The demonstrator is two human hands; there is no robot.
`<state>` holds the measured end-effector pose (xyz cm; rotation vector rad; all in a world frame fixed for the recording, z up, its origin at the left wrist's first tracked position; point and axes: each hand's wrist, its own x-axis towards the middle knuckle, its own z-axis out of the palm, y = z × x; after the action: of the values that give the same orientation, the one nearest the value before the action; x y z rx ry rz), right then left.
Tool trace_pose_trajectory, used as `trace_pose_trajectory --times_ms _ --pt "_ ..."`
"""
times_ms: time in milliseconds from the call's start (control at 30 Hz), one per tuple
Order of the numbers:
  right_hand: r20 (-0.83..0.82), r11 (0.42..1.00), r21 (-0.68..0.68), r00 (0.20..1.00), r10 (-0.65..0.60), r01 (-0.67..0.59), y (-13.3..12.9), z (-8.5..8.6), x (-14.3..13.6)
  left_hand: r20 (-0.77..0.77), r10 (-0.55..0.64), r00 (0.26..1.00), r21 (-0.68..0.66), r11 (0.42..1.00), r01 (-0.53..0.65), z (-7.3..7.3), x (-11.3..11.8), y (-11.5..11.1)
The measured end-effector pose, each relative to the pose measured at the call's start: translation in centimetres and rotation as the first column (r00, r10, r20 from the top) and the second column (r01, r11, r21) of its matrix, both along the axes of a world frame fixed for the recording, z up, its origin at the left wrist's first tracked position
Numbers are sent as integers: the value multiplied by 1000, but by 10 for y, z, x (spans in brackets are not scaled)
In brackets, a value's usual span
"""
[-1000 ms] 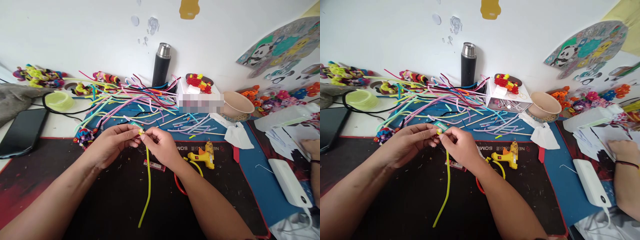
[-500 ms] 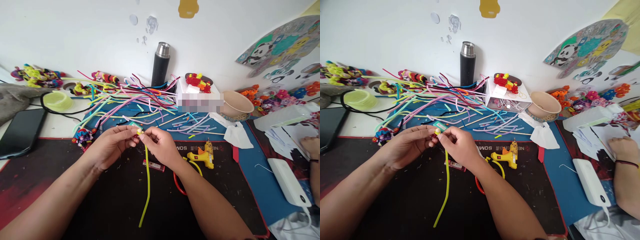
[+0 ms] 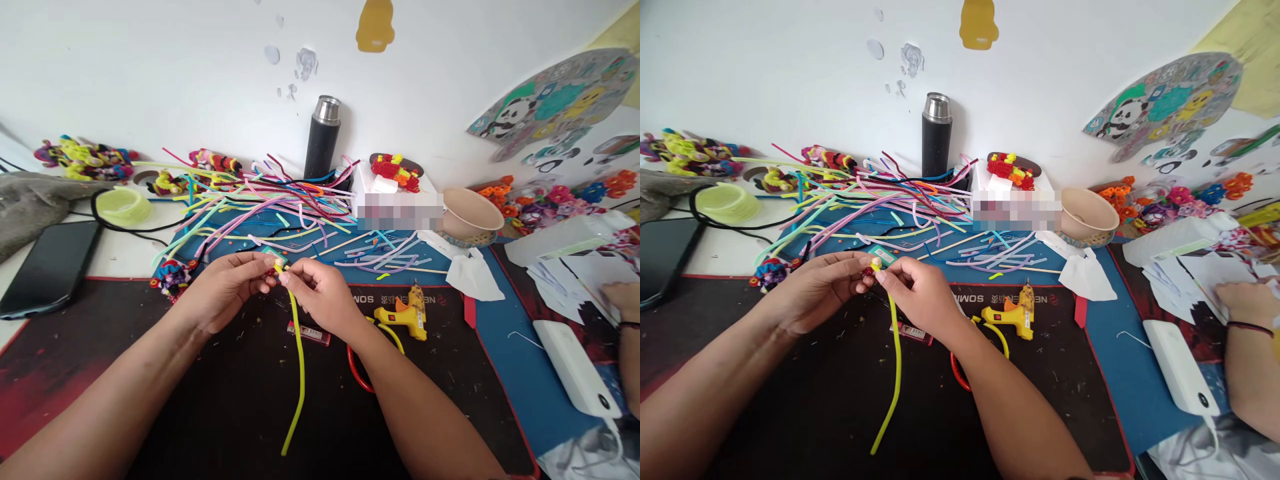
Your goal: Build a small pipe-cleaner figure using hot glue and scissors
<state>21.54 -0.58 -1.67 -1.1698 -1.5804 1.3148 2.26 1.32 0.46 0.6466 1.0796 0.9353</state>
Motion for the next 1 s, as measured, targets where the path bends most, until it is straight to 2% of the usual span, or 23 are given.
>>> trace_pose_trajectory --times_ms 167,367,633,800,900,1000 --pt "24 1000 -13 1000 2 -1 -1 -2 -1 -55 29 998 85 996 -24 2 2 -1" --pt "-47 998 -51 999 21 -23 -3 -7 -4 -151 -3 988 199 979 33 -1 0 0" --pt "-99 996 -71 994 39 -46 -3 -5 -7 -100 -58 993 226 971 79 -12 -10 6" --pt "-22 998 -66 1000 6 -8 -10 17 2 13 4 1000 219 976 -7 -20 -21 15" --pt "167 998 11 984 -55 54 -22 41 22 61 22 998 204 978 -34 -21 -25 16" --pt "448 994 101 889 -91 50 -41 63 51 93 20 995 190 981 -38 -20 -26 16"
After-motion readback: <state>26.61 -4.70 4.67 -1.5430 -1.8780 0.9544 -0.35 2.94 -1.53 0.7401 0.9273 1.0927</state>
